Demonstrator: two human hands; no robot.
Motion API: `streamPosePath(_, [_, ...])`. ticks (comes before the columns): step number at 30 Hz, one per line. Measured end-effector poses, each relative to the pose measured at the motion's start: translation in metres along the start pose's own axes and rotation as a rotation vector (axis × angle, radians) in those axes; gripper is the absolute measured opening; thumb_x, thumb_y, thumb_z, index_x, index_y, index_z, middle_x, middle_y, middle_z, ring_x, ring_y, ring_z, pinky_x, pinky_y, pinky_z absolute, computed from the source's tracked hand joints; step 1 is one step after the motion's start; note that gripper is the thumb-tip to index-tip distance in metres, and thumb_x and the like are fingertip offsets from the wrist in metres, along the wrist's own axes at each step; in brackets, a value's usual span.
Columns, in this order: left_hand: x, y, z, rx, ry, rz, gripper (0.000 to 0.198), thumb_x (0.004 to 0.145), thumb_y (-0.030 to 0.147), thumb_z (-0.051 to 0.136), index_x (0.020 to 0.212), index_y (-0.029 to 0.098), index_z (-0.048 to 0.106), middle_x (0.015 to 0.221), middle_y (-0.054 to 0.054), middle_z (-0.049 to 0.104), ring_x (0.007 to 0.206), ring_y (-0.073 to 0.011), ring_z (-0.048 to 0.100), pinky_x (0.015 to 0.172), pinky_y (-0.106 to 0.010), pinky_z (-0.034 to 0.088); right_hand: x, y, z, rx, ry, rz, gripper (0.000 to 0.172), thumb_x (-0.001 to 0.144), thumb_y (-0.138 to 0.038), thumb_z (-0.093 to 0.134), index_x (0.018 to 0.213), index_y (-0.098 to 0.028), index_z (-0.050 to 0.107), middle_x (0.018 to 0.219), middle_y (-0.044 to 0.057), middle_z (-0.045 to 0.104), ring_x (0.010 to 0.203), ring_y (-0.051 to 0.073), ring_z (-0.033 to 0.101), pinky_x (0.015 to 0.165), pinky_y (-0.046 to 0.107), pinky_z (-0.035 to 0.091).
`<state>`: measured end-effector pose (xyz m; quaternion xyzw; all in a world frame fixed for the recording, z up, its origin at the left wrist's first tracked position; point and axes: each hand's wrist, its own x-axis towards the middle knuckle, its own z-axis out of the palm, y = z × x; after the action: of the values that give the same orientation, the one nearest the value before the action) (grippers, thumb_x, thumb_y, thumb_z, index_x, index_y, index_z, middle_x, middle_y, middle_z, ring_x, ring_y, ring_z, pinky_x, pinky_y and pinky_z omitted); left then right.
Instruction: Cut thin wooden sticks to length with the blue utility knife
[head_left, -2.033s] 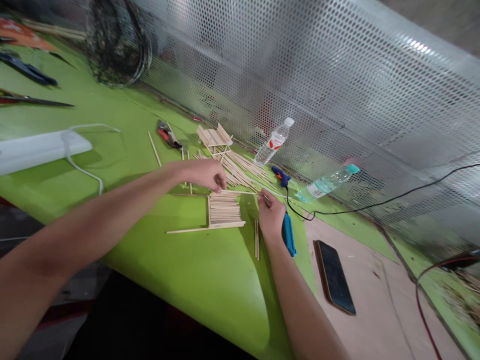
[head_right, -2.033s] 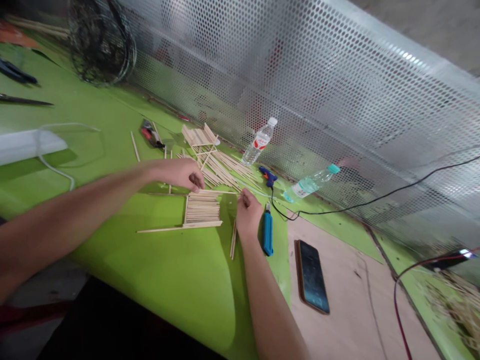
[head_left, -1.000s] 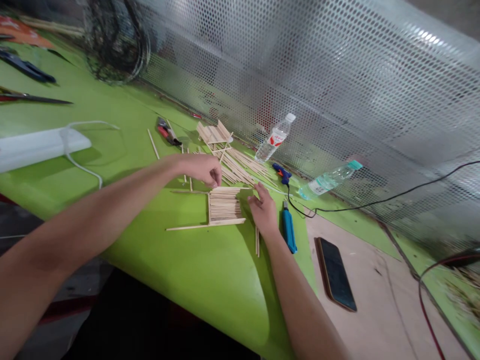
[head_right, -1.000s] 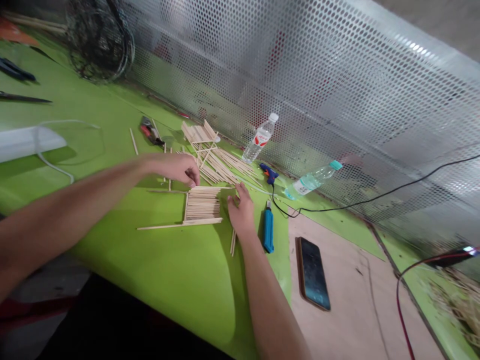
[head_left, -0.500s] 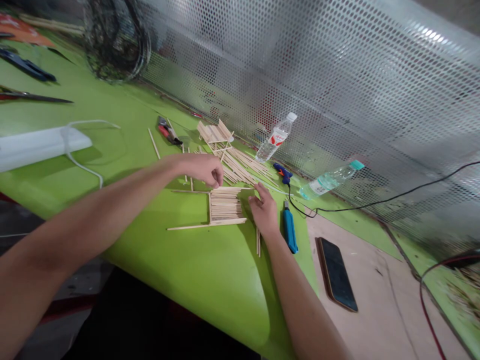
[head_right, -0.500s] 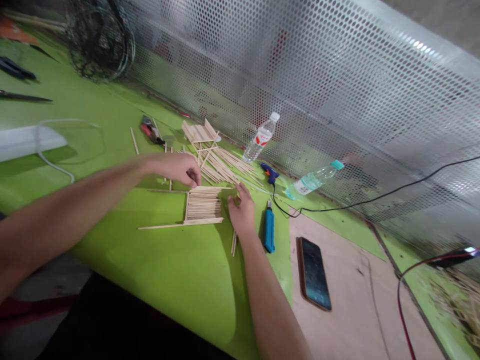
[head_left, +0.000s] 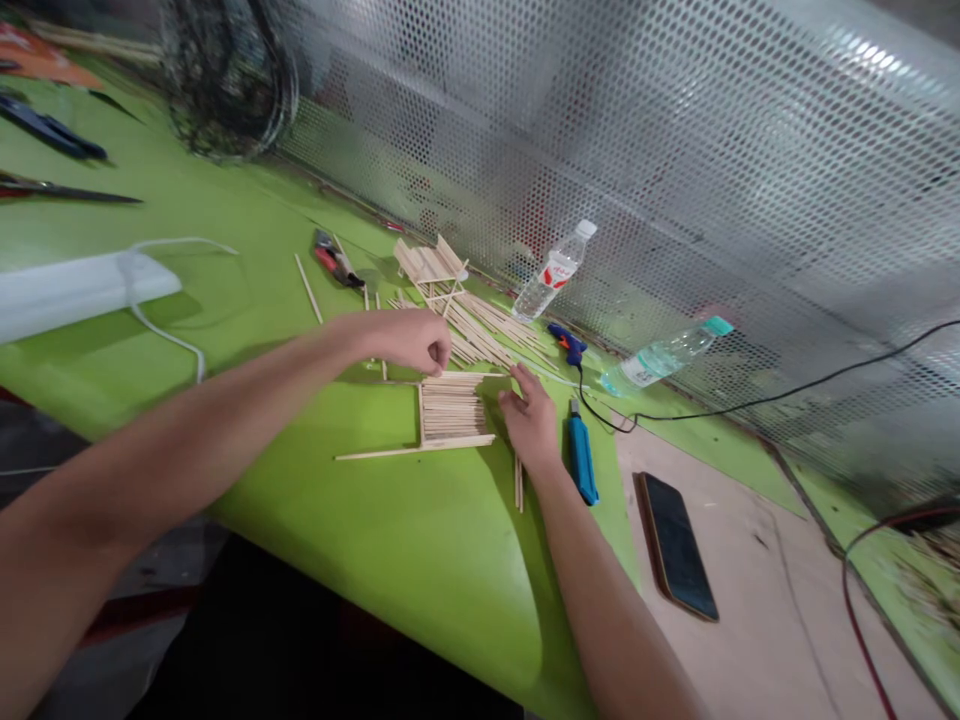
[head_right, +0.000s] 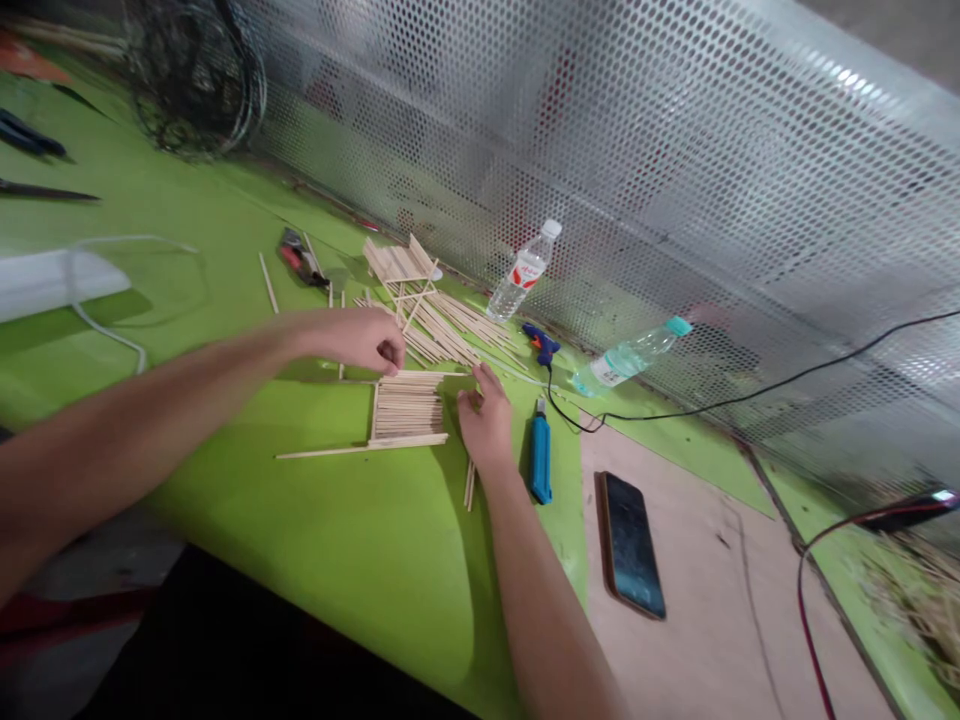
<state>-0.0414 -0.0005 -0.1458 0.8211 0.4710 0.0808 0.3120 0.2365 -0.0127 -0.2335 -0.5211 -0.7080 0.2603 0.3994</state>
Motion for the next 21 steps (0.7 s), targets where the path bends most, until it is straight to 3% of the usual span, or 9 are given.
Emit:
streamPosePath(16, [0.001, 0.005, 0.008, 0.051, 0.031, 0.007, 0.017, 0.085, 0.027, 0.065, 0.087, 0.018, 0.079, 0.097, -0.010, 0.078, 0.073, -0.0162, 0.067, 0.067, -0.031, 0.049, -0.003, -0.012, -0.001, -0.082, 0.014, 0.017, 0.059, 0.088, -0.030, 0.055, 0.143, -0.011, 0.060, 0.157, 0.017, 0.050, 0.138, 0.028, 0.056, 0.108, 0.043, 0.053])
streamPosePath(19, [0.002, 0.003, 0.008, 0.065, 0.028, 0.018, 0.018, 0.084, 0.029, 0.065, 0.087, 0.018, 0.079, 0.097, -0.010, 0.078, 0.072, -0.0160, 0.066, 0.067, -0.032, 0.048, -0.004, -0.023, -0.014, -0.178, 0.061, 0.030, 0.060, 0.088, -0.031, 0.054, 0.146, -0.012, 0.058, 0.156, 0.017, 0.051, 0.133, 0.029, 0.059, 0.101, 0.044, 0.057])
streamPosePath(21, [0.003, 0.002, 0.008, 0.073, 0.030, 0.026, 0.019, 0.085, 0.029, 0.065, 0.089, 0.019, 0.080, 0.097, -0.010, 0.078, 0.074, -0.0164, 0.067, 0.070, -0.033, 0.048, -0.002, -0.031, -0.035, -0.299, 0.098, 0.047, 0.059, 0.088, -0.034, 0.055, 0.143, -0.013, 0.060, 0.150, 0.018, 0.058, 0.126, 0.031, 0.063, 0.097, 0.046, 0.056])
